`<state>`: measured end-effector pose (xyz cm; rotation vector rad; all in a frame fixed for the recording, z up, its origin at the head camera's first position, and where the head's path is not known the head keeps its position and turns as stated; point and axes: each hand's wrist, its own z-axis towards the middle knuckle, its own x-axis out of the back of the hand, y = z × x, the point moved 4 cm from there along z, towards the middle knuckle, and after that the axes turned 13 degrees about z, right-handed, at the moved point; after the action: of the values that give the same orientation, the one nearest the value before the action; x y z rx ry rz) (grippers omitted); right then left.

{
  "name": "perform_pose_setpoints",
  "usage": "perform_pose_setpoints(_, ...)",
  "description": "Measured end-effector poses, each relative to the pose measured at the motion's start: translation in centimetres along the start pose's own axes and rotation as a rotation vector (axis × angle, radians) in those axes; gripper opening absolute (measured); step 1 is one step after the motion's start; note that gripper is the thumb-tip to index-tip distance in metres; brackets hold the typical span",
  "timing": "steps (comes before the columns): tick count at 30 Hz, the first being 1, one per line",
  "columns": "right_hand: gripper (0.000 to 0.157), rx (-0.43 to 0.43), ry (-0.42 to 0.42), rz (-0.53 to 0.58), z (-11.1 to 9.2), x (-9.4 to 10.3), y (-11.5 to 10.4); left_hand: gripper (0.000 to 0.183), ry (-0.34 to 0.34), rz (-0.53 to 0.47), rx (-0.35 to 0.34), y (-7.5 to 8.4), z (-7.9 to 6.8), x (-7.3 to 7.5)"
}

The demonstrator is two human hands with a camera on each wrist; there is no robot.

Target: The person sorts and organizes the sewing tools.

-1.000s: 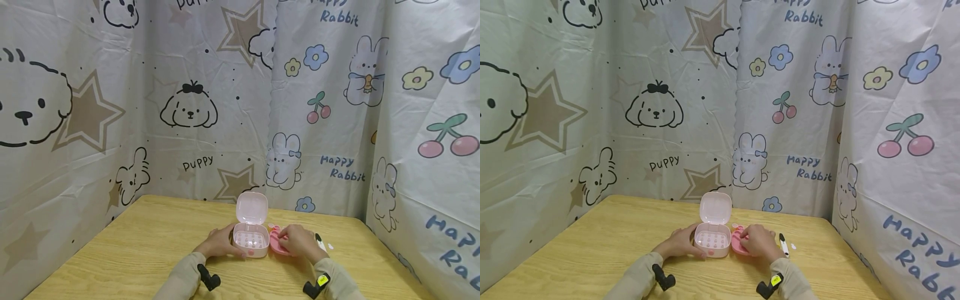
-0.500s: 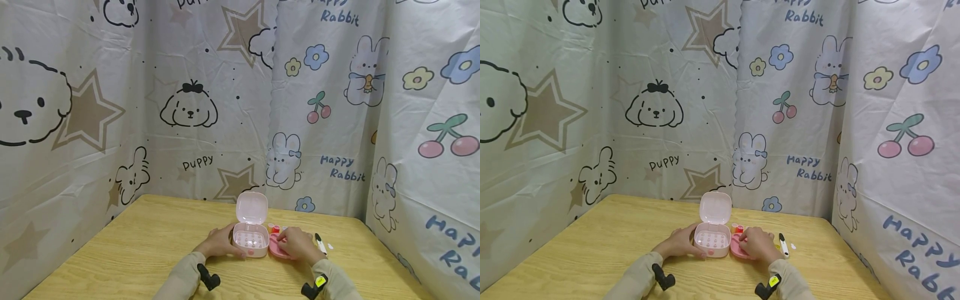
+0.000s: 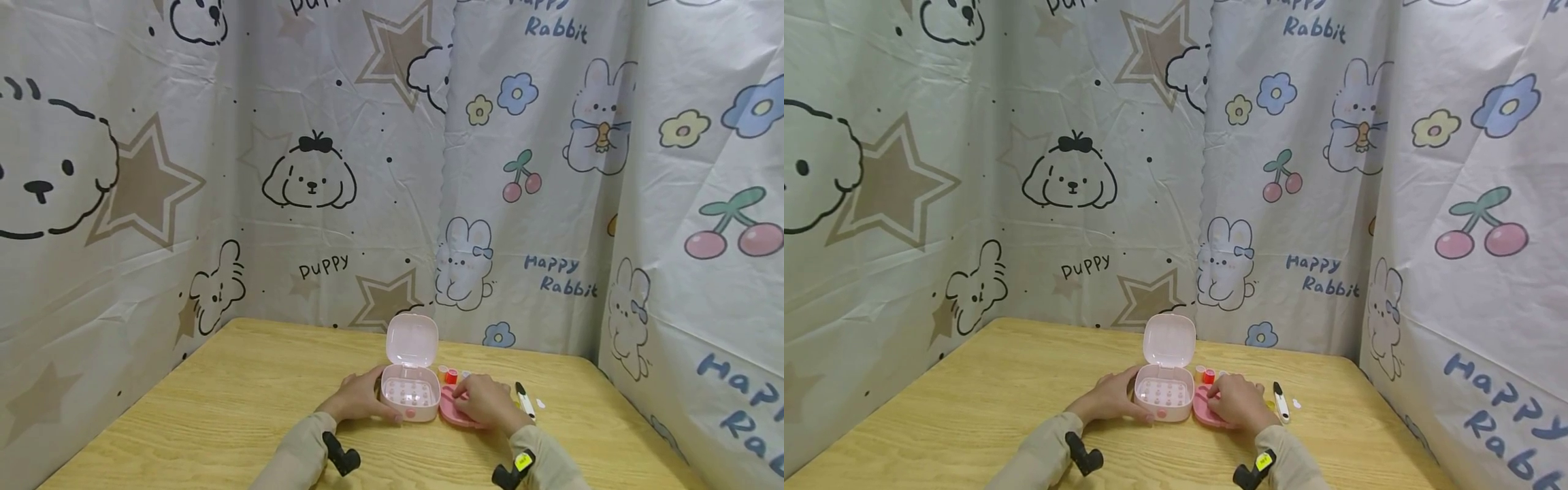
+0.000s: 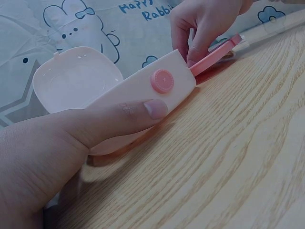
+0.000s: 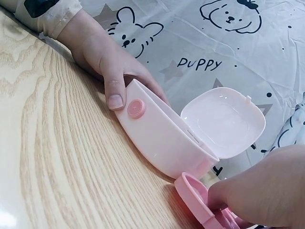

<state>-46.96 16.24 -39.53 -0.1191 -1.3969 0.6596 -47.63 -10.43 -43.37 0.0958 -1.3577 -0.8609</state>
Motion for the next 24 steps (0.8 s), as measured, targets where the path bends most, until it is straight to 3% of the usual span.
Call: perform_pose_setpoints(24,0.018,-0.018,-0.05,-0.018,-0.09,-0.31,0.21,0.11,0.007,0.023,0.009,0.06,0.05,-0.1)
